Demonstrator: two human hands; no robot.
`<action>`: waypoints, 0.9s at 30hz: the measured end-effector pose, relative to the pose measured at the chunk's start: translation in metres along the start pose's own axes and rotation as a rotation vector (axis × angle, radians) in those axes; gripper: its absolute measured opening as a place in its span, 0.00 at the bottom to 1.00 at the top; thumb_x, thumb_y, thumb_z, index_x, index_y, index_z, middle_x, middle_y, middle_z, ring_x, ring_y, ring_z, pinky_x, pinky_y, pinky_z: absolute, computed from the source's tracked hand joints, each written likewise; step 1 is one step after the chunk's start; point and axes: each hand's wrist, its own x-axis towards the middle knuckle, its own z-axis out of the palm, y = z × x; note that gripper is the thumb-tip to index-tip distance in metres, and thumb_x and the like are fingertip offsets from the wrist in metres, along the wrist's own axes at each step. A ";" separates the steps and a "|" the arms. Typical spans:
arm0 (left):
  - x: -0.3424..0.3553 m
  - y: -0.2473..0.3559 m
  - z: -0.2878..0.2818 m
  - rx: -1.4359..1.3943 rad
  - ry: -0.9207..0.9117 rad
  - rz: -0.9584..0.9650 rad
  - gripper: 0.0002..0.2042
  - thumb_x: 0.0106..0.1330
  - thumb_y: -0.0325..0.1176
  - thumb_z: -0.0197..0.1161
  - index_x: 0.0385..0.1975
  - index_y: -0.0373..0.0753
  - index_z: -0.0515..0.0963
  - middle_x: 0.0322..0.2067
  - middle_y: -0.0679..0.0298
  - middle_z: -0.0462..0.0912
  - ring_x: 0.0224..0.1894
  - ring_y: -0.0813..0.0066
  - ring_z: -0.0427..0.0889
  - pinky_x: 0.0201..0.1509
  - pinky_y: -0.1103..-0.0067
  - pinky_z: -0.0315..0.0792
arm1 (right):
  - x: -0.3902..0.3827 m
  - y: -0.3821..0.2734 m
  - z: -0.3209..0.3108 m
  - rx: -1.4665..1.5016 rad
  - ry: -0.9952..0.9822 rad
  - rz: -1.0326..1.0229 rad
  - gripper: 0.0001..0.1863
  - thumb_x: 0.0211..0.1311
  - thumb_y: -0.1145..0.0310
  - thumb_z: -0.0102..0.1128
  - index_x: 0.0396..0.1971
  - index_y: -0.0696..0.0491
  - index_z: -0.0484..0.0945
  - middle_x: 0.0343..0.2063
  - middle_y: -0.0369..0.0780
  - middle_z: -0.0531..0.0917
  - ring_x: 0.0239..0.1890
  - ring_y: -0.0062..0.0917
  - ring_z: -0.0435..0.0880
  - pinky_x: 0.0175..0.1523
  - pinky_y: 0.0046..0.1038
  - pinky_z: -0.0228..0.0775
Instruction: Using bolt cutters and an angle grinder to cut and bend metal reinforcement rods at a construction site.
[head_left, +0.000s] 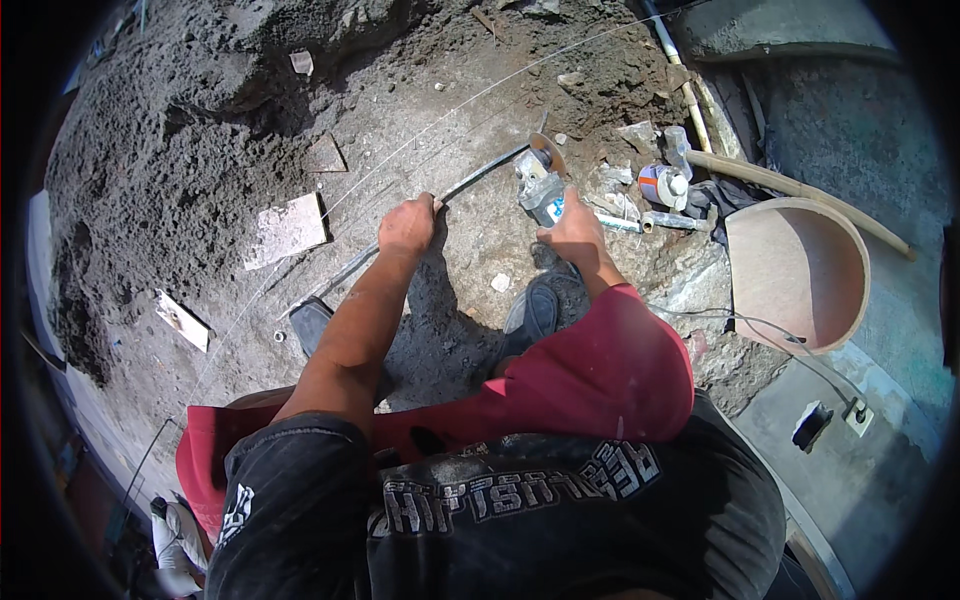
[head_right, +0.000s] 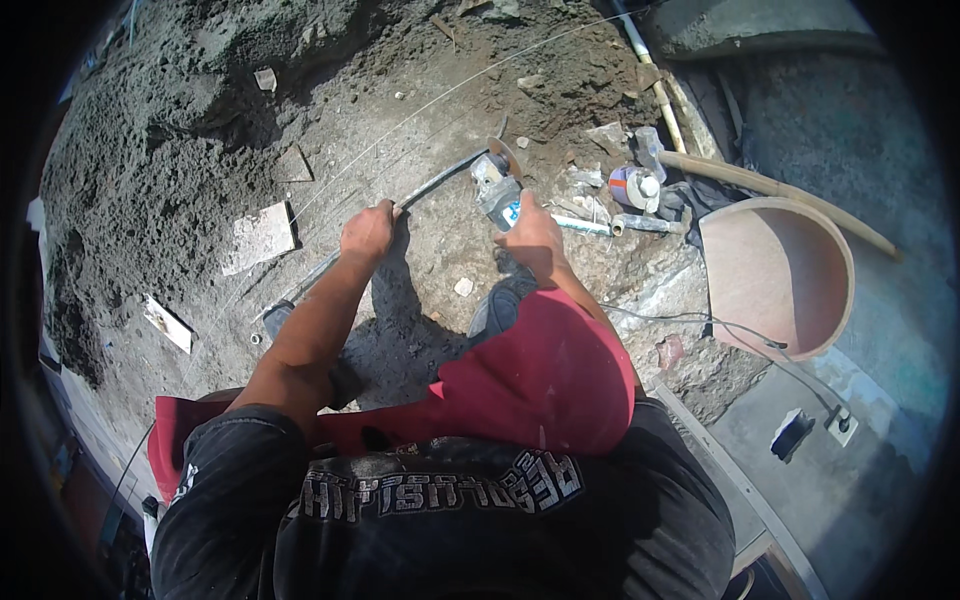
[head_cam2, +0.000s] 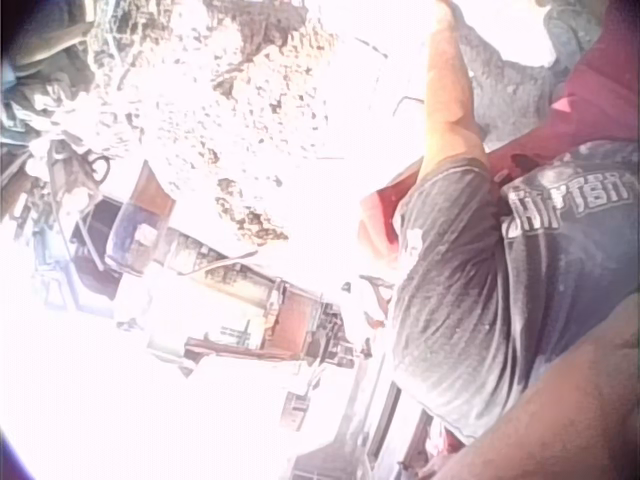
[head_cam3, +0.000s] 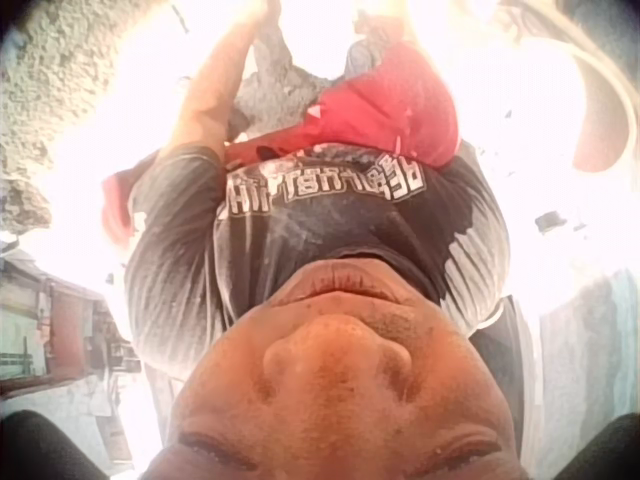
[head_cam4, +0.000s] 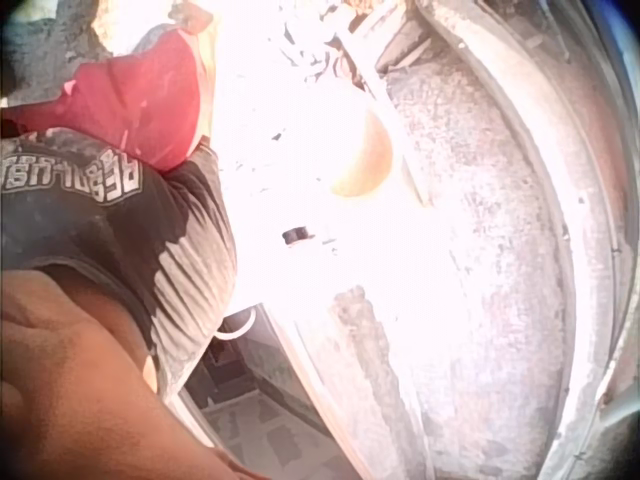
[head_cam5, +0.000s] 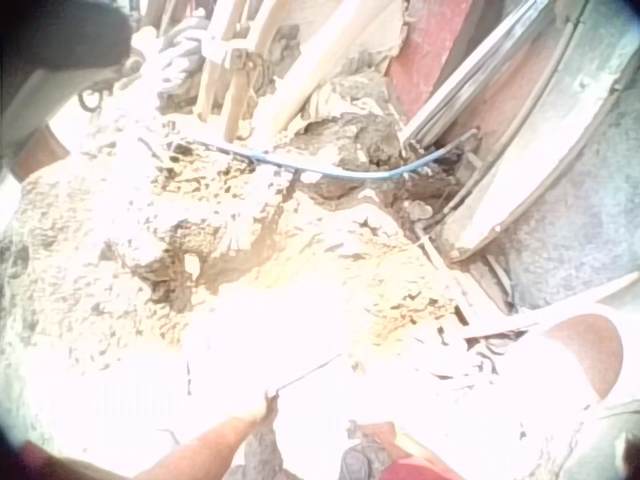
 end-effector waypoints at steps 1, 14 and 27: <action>0.000 0.001 -0.001 -0.002 -0.009 0.001 0.17 0.71 0.46 0.49 0.40 0.39 0.75 0.36 0.46 0.83 0.42 0.46 0.83 0.46 0.58 0.75 | 0.000 0.000 0.000 -0.002 0.001 0.000 0.36 0.46 0.60 0.74 0.50 0.58 0.64 0.40 0.57 0.82 0.47 0.52 0.80 0.51 0.44 0.72; -0.002 -0.001 -0.001 0.001 -0.013 -0.016 0.12 0.69 0.38 0.49 0.40 0.39 0.75 0.37 0.47 0.84 0.41 0.48 0.84 0.44 0.59 0.77 | 0.007 0.000 0.009 -0.028 0.007 -0.011 0.36 0.43 0.60 0.75 0.50 0.58 0.65 0.40 0.57 0.82 0.47 0.51 0.81 0.52 0.43 0.72; 0.000 -0.002 0.002 0.008 0.019 -0.010 0.11 0.68 0.37 0.50 0.39 0.39 0.76 0.35 0.48 0.84 0.39 0.49 0.85 0.43 0.60 0.78 | 0.009 -0.003 0.008 -0.051 0.003 0.004 0.36 0.42 0.59 0.74 0.50 0.59 0.65 0.40 0.56 0.82 0.46 0.50 0.81 0.51 0.42 0.73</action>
